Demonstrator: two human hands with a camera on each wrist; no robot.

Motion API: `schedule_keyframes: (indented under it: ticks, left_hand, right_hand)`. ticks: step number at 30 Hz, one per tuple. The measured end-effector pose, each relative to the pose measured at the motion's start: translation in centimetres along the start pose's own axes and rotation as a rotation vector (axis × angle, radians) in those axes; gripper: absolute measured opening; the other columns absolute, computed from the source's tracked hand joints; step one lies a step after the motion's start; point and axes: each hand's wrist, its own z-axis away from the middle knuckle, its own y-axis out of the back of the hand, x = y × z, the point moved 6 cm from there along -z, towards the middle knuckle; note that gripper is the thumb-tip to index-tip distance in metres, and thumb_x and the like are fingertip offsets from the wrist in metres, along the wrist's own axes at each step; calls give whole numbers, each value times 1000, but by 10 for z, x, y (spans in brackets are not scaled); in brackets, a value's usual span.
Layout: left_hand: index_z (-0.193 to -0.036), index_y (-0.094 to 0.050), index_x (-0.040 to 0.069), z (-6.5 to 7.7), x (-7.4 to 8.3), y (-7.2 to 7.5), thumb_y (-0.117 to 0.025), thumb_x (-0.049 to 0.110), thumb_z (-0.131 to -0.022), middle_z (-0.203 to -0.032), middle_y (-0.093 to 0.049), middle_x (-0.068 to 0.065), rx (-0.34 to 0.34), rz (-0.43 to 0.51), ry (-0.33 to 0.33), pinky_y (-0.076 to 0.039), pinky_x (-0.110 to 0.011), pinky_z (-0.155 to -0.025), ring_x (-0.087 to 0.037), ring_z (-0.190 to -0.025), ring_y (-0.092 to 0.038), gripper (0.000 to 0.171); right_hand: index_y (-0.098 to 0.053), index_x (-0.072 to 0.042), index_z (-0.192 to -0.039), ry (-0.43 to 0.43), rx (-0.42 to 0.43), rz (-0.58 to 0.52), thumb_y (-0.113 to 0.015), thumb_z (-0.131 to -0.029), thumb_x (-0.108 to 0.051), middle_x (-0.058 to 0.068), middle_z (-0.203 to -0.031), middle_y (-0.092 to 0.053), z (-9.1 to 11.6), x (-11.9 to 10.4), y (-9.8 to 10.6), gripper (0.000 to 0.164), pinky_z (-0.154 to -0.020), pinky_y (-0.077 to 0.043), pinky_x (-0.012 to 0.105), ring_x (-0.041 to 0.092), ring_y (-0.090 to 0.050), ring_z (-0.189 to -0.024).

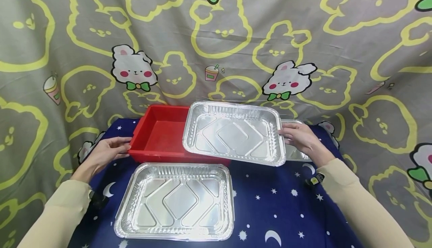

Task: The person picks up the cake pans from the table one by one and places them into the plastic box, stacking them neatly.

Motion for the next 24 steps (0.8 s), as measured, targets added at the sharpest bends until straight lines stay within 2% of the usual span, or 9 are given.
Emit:
schedule_keyframes:
  ticks: [4,11,17,24]
  left_hand:
    - [-154,-40,-14,-1,-1,0,-65,18,-106,-149,-54,-37,-2,-10,7,-66,-26,-89,2,-94,-74,63]
    - [-154,-40,-14,0,1,0,-66,20,-105,-144,-62,-29,0,-17,-1,-66,-25,-88,3,-94,-74,65]
    - [-154,-41,-13,4,4,-1,-67,23,-105,-149,-54,-38,1,-35,2,-66,-28,-90,3,-95,-74,66]
    - [-155,-41,-12,5,4,-1,-66,23,-106,-152,-49,-41,1,-46,5,-66,-30,-92,3,-95,-74,65]
  right_hand:
    - [-31,18,-156,11,2,7,-64,-101,-1,-14,-90,-77,-9,-2,-8,67,-75,-63,20,1,-73,-85]
    - [-24,18,-159,5,-6,18,-58,-103,1,-14,-88,-74,-23,-5,-25,67,-76,-62,18,-1,-71,-84]
    - [-29,14,-159,-34,41,31,-63,-101,1,-12,-93,-68,-37,-10,-39,69,-77,-62,18,-1,-70,-85]
    - [-35,13,-157,-24,47,20,-61,-101,2,-10,-89,-70,-53,-16,-56,64,-74,-62,17,2,-71,-80]
